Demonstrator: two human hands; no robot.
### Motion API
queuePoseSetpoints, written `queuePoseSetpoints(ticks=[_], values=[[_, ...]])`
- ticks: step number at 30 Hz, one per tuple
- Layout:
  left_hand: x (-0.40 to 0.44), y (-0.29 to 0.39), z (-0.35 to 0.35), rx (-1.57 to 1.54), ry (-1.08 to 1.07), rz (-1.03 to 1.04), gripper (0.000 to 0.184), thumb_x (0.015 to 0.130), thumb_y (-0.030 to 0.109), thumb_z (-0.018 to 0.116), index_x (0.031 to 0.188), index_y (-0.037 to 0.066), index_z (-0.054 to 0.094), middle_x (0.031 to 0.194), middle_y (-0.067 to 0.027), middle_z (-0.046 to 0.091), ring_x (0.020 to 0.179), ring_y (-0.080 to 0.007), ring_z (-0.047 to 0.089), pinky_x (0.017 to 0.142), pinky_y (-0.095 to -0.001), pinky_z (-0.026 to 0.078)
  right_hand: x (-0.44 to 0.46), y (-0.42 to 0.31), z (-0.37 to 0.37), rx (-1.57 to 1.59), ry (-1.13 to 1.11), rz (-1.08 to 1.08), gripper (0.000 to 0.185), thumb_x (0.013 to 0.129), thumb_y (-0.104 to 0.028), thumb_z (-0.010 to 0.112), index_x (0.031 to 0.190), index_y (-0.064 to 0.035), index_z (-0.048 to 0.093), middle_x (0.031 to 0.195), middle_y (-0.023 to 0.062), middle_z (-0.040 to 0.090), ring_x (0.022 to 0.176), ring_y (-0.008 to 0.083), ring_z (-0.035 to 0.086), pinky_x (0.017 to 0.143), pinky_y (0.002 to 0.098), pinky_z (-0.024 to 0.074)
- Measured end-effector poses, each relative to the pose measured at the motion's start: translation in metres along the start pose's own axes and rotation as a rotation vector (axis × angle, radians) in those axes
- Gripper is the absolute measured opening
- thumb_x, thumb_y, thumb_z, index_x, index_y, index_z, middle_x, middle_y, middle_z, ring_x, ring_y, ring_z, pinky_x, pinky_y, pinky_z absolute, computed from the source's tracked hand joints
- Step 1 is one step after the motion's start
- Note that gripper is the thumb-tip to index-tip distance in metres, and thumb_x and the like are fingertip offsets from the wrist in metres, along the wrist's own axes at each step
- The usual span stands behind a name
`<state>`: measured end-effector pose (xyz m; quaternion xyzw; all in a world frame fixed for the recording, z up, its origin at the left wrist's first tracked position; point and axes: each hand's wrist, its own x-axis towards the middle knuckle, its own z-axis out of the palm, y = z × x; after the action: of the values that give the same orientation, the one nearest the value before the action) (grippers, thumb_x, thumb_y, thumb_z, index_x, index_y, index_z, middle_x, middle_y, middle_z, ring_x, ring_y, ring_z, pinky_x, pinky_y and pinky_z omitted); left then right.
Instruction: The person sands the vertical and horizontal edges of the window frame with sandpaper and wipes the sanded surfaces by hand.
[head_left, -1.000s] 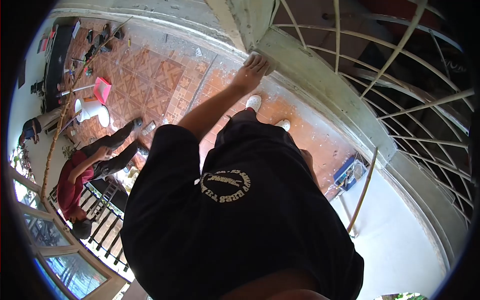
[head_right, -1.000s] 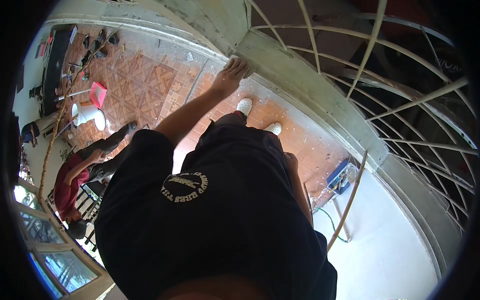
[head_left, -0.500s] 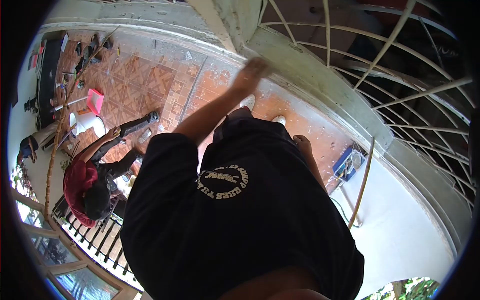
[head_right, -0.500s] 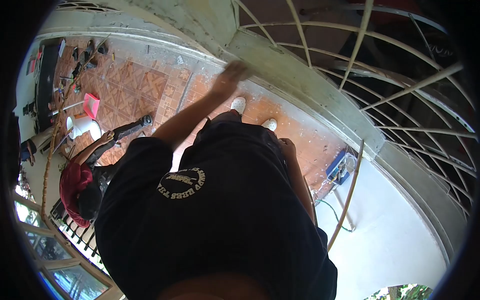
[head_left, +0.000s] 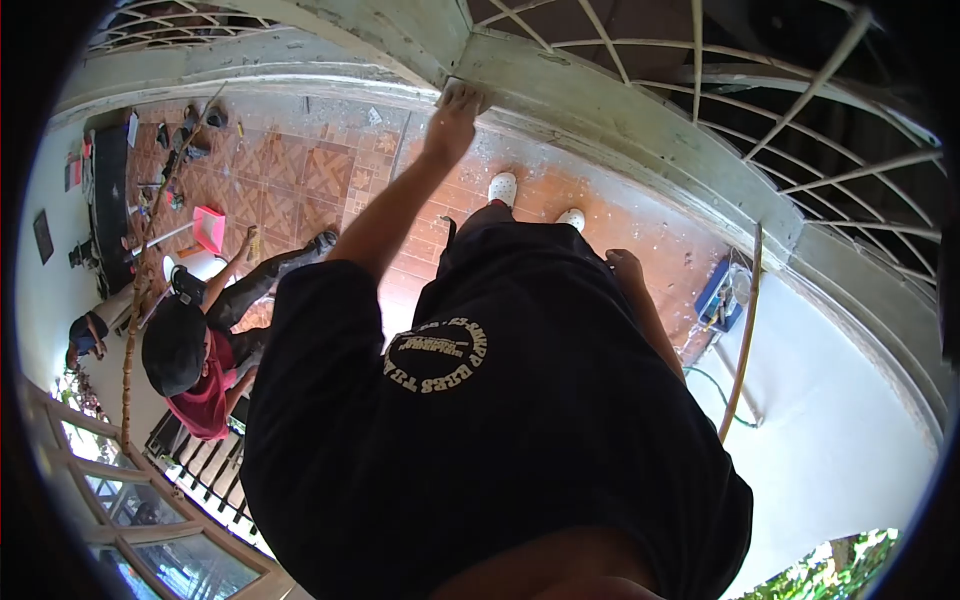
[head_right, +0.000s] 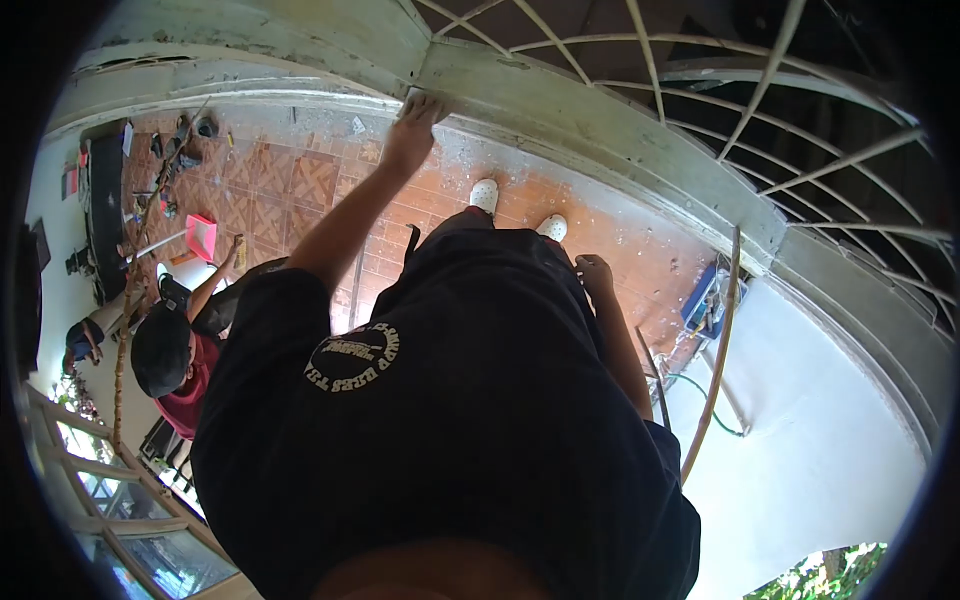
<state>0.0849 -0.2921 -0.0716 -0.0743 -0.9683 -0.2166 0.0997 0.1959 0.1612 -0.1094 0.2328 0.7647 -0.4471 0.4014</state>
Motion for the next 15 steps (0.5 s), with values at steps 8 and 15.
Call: queuePoseSetpoints(ticks=[8,15], values=[[0.006,0.081,0.050,-0.220,0.010,0.026,0.044,0.081,-0.011,0.048,0.120,0.004,0.064,0.129,-0.0194,0.060,0.130,-0.0353,0.051,0.113,-0.0448,0.039,0.008,0.049,-0.017,-0.059,-0.001,-0.141,0.035,0.091,-0.027,0.066,0.108,0.0034,0.070,0.095,0.0154,0.073,0.085,0.0216,0.069,0.077,0.0327,0.0536],[0.010,0.045,0.037,0.246,0.050,-0.179,0.051,0.074,-0.012,0.049,0.122,0.001,0.061,0.131,-0.0254,0.057,0.125,-0.0433,0.050,0.114,-0.0458,0.035,-0.004,0.142,-0.059,-0.050,0.110,-0.170,0.036,0.089,-0.029,0.067,0.106,0.0016,0.072,0.099,0.0158,0.074,0.091,0.0232,0.070,0.081,0.0338,0.0537]])
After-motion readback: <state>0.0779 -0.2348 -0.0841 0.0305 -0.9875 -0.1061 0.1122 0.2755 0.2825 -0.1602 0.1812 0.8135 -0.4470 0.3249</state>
